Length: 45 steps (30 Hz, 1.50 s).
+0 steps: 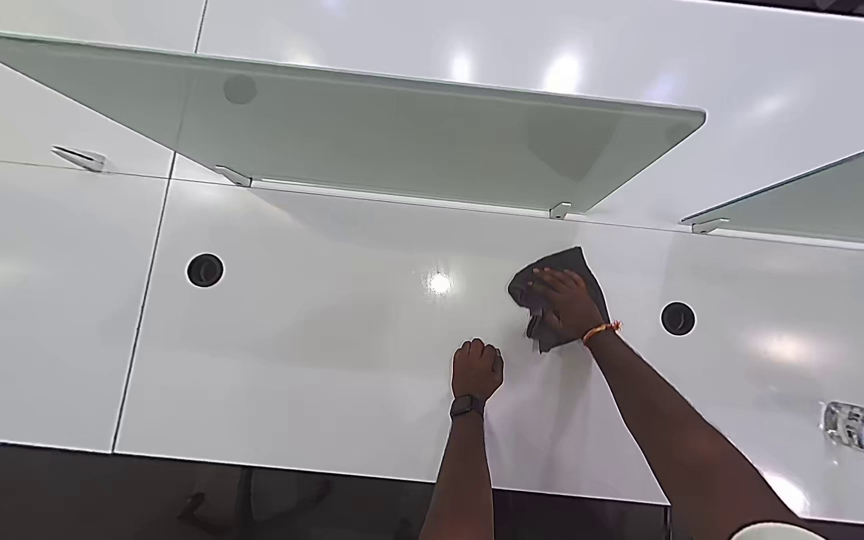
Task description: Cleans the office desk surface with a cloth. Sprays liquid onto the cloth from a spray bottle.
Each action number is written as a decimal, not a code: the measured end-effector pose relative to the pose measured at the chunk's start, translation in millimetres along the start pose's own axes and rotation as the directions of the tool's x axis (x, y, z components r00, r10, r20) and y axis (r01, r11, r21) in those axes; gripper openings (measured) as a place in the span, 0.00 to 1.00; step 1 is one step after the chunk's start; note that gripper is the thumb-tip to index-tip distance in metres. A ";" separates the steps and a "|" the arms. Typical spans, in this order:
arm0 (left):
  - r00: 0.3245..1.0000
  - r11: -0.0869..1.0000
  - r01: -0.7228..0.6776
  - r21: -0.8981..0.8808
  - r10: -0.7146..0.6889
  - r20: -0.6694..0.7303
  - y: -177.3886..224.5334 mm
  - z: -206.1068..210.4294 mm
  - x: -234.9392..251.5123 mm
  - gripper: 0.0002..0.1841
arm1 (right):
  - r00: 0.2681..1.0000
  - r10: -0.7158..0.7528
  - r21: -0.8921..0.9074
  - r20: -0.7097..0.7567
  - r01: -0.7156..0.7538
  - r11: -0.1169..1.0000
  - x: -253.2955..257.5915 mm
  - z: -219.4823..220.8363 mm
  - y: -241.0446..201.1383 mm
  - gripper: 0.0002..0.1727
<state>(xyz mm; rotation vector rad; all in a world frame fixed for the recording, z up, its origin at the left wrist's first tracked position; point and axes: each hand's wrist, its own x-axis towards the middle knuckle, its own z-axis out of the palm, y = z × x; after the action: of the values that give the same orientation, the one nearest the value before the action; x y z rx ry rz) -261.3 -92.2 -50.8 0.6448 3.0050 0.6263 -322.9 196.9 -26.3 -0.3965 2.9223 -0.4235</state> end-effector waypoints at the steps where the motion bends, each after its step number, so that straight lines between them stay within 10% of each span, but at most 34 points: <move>1: 1.000 1.000 -0.003 0.006 0.003 -0.011 -0.6 0.2 -0.4 0.17 | 0.999 0.025 -0.018 -0.027 -0.026 0.999 10.5 -1.2 2.7 0.34; 8: 1.000 0.999 0.005 0.043 -0.006 0.023 0.6 -0.3 0.8 0.19 | 0.952 0.251 -0.005 -0.177 -0.256 0.967 61.6 -7.6 8.7 0.35; 12: 1.000 0.999 -0.003 0.045 0.003 0.000 -0.6 1.0 -0.2 0.19 | 0.860 0.458 0.048 -0.226 -0.460 0.887 81.3 15.3 -60.7 0.37; 19: 1.000 0.997 -0.022 0.080 0.024 -0.021 2.0 -2.5 -0.5 0.21 | 0.978 0.209 0.182 0.003 -0.206 0.961 46.2 35.6 -129.0 0.34; 28: 1.000 0.995 -0.020 0.103 0.019 0.005 0.0 -1.6 -0.7 0.21 | 0.820 0.548 0.146 -0.165 -0.530 0.836 -149.0 33.9 -61.2 0.37; 35: 1.000 0.997 -0.013 0.078 0.011 0.024 1.2 -1.4 -1.5 0.21 | 0.784 0.591 0.072 -0.188 -0.589 0.805 -290.3 96.1 -194.8 0.36; 39: 1.000 0.998 -0.012 0.065 0.012 0.002 0.3 -2.1 0.5 0.21 | 0.833 0.534 -0.013 -0.142 -0.541 0.841 -258.8 110.6 -240.1 0.38; 45: 1.000 0.999 0.000 0.046 0.000 0.001 -0.9 -0.4 -1.0 0.20 | 0.912 0.391 -0.046 -0.121 -0.399 0.916 -202.8 92.2 -196.7 0.40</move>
<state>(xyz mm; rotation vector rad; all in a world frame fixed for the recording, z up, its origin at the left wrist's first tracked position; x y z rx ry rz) -260.8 -93.5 -50.8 0.6467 3.0264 0.5585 -65.3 48.7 -30.4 0.2220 3.0202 -0.2902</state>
